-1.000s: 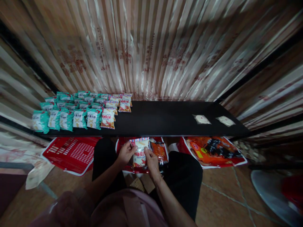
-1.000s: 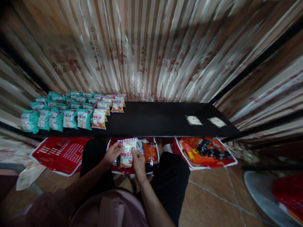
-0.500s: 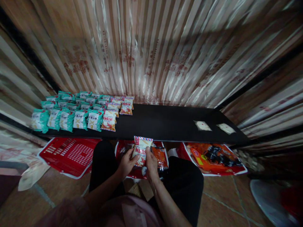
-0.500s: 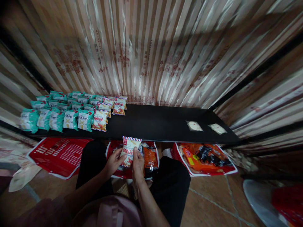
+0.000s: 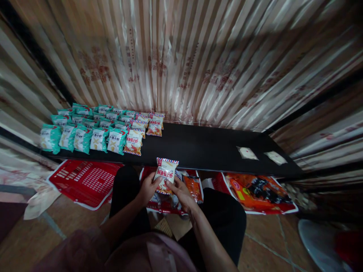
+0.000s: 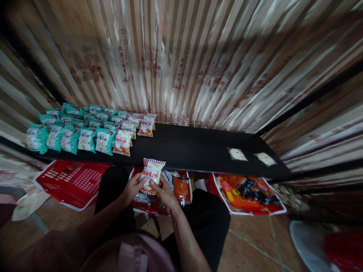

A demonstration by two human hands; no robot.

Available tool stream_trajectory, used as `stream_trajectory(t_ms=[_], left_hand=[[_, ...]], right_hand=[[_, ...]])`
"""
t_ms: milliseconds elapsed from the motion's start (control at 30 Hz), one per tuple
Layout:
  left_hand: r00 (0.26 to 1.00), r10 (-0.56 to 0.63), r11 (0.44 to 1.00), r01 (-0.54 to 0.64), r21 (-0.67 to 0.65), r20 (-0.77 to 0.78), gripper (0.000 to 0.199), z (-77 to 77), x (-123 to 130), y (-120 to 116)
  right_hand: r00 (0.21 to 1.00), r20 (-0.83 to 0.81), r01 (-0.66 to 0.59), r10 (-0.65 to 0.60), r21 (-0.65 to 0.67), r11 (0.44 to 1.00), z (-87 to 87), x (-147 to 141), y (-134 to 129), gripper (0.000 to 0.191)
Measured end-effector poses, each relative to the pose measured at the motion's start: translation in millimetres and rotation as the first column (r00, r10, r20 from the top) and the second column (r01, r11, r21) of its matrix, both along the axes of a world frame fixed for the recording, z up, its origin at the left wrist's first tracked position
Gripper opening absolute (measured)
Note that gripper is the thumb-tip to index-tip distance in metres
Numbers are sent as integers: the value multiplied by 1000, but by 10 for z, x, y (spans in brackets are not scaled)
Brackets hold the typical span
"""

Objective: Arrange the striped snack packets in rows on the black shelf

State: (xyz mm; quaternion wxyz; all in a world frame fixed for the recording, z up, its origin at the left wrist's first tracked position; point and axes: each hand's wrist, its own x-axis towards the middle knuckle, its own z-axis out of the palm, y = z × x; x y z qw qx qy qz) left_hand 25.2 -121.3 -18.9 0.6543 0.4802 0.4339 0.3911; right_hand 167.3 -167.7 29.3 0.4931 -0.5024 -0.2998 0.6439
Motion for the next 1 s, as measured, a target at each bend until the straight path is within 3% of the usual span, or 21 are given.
stream_trajectory(t_ms=[267, 567, 767, 1000], left_hand=[[999, 44, 999, -44, -9, 21, 53, 27, -14, 81], [983, -24, 999, 29, -21, 182, 57, 138, -107, 193], [998, 44, 998, -46, 44, 49, 55, 103, -117, 372], [992, 111, 991, -106, 76, -59, 53, 83, -110, 554]], right_hand=[[996, 79, 46, -44, -36, 998, 89, -67, 131, 51], [991, 136, 15, -17, 21, 1000, 39, -32, 323, 44], [986, 160, -50, 43, 35, 998, 41, -11, 458, 42], [979, 202, -19, 11, 40, 999, 125, -72, 620, 39]])
